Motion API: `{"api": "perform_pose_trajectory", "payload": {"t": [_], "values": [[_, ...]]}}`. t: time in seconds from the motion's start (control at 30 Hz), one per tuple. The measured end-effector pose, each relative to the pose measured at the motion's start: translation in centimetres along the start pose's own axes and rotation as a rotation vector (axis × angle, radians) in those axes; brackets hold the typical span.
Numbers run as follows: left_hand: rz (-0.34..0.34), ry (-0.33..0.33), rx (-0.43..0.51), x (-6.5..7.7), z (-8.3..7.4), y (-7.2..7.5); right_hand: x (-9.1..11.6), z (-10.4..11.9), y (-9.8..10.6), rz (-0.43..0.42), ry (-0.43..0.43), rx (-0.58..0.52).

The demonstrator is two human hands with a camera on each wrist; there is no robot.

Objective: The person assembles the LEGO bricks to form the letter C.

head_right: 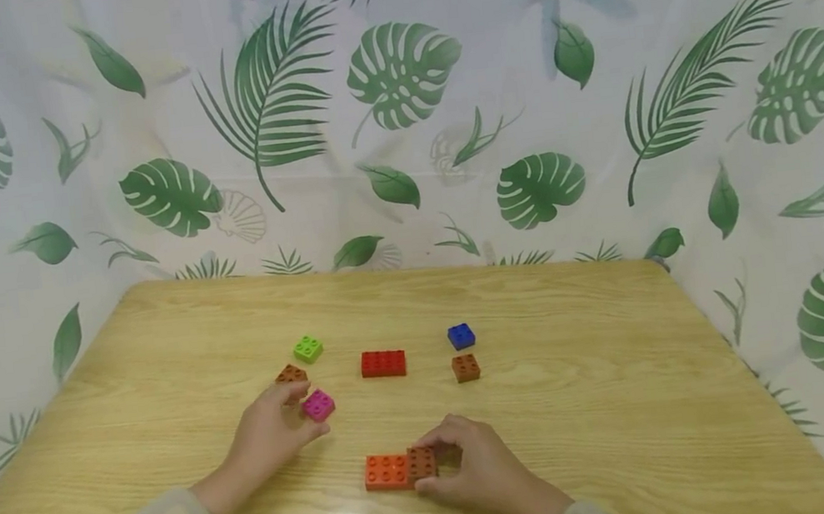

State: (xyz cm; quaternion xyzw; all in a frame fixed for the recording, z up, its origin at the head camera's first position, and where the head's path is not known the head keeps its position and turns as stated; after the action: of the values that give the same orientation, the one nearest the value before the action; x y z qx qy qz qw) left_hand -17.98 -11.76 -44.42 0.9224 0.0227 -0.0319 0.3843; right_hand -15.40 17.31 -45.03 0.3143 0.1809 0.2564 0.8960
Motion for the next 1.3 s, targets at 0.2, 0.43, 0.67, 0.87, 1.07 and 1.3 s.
{"api": "perform_pose_trajectory", "payload": {"t": [0.2,0.43,0.67,0.87,1.07,1.3], "values": [[0.041,0.065,-0.012,-0.4,0.2,-0.5,0.1,0.0,0.0,0.001,0.006,0.003],[0.028,0.076,-0.018,-0.8,0.3,-1.0,0.0,0.0,0.1,-0.001,0.007,0.025],[0.046,0.049,-0.021,-1.0,0.2,-1.1,-0.1,-0.1,0.2,0.002,0.01,0.051],[0.115,0.004,0.067,-0.5,-0.2,-1.1,0.0,-0.1,0.2,-0.001,0.015,0.045],[0.214,-0.136,0.159,0.5,-0.9,-1.2,0.1,-0.2,0.1,0.007,-0.001,0.033],[0.358,-0.278,0.185,1.4,-1.4,-1.1,0.1,-0.2,0.1,0.005,-0.004,0.037]]}}
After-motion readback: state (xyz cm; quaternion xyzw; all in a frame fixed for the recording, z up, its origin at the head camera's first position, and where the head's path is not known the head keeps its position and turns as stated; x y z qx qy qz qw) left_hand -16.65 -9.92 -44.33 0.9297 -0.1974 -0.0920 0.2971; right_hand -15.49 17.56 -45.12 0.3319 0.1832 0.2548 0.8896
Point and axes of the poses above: each hand's wrist, its own x-axis away from the middle knuckle, its own y-axis out of the back of the hand, z = x × y, the point moved 1 cm from there along -x, towards the middle knuckle, and after that the axes turned 7 degrees about y, right-handed, at the moved point
